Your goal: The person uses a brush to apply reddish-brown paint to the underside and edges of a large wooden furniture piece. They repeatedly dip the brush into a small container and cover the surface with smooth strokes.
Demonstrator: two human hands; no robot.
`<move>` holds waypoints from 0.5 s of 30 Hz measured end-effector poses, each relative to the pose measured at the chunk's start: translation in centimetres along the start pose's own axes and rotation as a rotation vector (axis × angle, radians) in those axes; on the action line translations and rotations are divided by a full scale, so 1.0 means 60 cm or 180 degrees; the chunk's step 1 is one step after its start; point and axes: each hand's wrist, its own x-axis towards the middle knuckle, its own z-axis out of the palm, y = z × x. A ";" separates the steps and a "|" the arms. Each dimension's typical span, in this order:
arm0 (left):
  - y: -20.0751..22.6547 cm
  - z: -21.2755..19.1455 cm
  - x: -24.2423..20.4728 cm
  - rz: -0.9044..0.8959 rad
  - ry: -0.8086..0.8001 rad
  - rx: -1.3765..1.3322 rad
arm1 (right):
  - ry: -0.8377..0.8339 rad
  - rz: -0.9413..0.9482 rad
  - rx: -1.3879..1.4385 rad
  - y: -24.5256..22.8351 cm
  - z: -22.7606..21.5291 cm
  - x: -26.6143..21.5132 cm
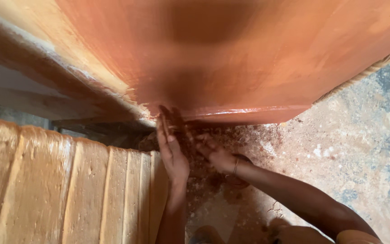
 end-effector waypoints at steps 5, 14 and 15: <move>-0.007 -0.023 -0.009 0.0170 0.0248 -0.0293 | 0.0107 -0.0243 0.1382 0.022 -0.074 -0.063; -0.063 0.023 -0.007 0.0191 -0.0137 -0.0877 | 0.2250 -0.0768 0.2646 0.095 -0.163 -0.210; -0.069 0.025 -0.008 0.0138 -0.0160 -0.0851 | 0.2327 -0.0802 0.2495 0.097 -0.169 -0.209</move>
